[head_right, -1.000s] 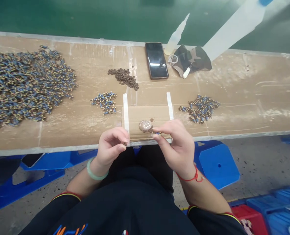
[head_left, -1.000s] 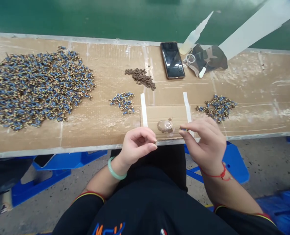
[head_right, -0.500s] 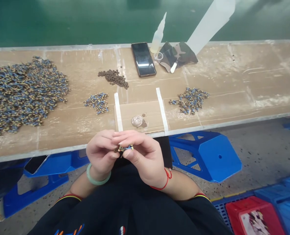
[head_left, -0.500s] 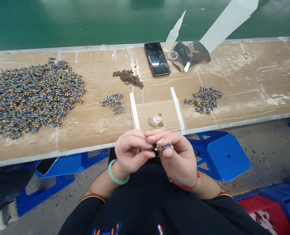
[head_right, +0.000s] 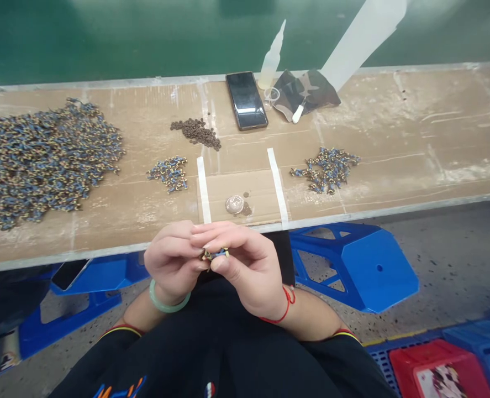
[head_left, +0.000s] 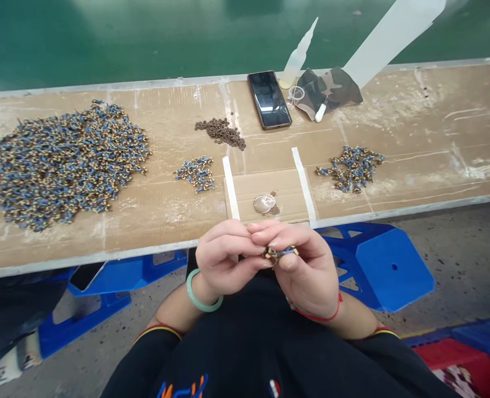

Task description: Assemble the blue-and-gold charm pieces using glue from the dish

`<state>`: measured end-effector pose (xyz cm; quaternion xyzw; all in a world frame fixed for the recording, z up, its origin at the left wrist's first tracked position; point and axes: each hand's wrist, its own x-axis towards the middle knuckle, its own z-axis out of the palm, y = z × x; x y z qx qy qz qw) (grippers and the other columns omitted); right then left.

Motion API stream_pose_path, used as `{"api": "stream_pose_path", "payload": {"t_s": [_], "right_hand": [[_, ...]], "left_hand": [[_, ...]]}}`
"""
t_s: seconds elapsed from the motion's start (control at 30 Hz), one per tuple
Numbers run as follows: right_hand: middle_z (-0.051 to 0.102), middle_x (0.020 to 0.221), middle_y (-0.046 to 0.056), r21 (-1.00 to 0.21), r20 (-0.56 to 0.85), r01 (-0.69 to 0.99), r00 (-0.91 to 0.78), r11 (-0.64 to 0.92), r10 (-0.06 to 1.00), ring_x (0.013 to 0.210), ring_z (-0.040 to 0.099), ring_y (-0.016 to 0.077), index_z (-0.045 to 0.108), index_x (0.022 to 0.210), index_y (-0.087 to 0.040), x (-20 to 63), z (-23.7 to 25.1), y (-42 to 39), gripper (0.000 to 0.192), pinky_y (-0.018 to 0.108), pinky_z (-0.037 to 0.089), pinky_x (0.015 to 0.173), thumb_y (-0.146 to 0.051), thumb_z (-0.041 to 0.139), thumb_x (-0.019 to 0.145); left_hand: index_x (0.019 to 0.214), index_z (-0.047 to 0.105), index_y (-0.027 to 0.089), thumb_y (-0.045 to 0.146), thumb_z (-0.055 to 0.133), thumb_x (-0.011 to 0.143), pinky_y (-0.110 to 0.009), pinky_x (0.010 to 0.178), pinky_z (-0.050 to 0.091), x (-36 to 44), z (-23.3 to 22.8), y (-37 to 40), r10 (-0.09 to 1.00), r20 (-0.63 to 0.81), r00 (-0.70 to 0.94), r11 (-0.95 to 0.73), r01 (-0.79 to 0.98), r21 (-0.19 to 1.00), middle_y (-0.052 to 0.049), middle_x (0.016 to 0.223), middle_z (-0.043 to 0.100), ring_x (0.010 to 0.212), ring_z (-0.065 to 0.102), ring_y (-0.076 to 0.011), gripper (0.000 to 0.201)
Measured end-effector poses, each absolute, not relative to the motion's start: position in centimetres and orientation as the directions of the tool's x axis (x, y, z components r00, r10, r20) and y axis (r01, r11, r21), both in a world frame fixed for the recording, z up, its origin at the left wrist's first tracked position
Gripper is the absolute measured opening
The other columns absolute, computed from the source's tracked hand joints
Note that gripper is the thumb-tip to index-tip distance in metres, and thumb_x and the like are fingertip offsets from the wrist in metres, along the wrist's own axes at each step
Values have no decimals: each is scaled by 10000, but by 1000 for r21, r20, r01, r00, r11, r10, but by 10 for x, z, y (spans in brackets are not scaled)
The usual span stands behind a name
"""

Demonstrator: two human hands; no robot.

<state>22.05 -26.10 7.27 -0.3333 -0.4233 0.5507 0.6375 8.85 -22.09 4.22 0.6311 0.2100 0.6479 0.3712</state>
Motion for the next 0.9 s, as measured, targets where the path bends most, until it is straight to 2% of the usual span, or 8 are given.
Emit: {"api": "stream_pose_path", "payload": {"t_s": [0.33,0.53,0.6,0.67,0.73,0.77,0.83,0.9], "right_hand": [[854,999,-16,-875,146,-464,22,140,989,1082,799,225,822,1007,-344,220,76,-258,74,444,654,1021,-363,796,941],[841,1019,-16,-898,151,-414,29,149,988,1063,794,228,798,1027,-358,223,71,-263,82,454,657,989,-397,762,963],[814,1150,7,-947,179,-260,63,190,982,1098,776,249,787,1039,-361,235,66,-261,118,481,642,988,-444,737,973],[751,1305,37,-961,275,46,114,272,955,1194,725,283,793,1013,-350,253,60,-254,128,518,598,1043,-455,752,953],[702,1364,53,-862,400,377,98,337,911,1286,657,305,806,968,-334,273,53,-242,70,534,544,1103,-386,785,925],[697,1352,58,-798,435,488,61,354,898,1302,637,307,809,955,-327,282,49,-236,43,535,532,1110,-338,788,919],[694,1317,70,-709,457,597,-16,375,889,1294,625,307,808,949,-311,297,41,-224,54,540,524,1104,-281,774,919],[687,1305,80,-673,466,627,-50,391,883,1275,625,310,805,951,-296,304,33,-217,56,556,517,1101,-272,763,924]], "left_hand": [[903,681,186,305,798,936,-180,669,595,89,45,-221,705,707,60,-690,-174,703,16,776,704,695,697,-89,170],[877,668,175,327,766,964,-181,657,589,89,49,-220,695,715,68,-706,-124,698,10,769,703,688,693,-87,201],[892,677,177,321,755,972,-185,624,575,87,48,-219,695,717,55,-710,-108,696,11,766,701,666,683,-87,183],[919,692,180,294,752,974,-191,587,552,83,45,-218,694,719,15,-716,-87,693,10,771,705,644,664,-87,140],[944,706,189,273,770,957,-206,561,530,80,39,-218,699,715,-33,-715,-64,696,11,773,705,624,645,-91,107],[953,710,197,272,781,947,-215,554,523,78,35,-218,705,708,-51,-710,-53,703,12,773,704,619,639,-95,104],[959,715,211,283,799,931,-230,548,515,76,29,-219,718,692,-73,-695,-38,718,17,770,698,609,628,-101,114],[958,717,215,289,803,926,-236,552,515,75,25,-221,728,681,-77,-685,-33,728,19,768,695,611,627,-104,118]]}}
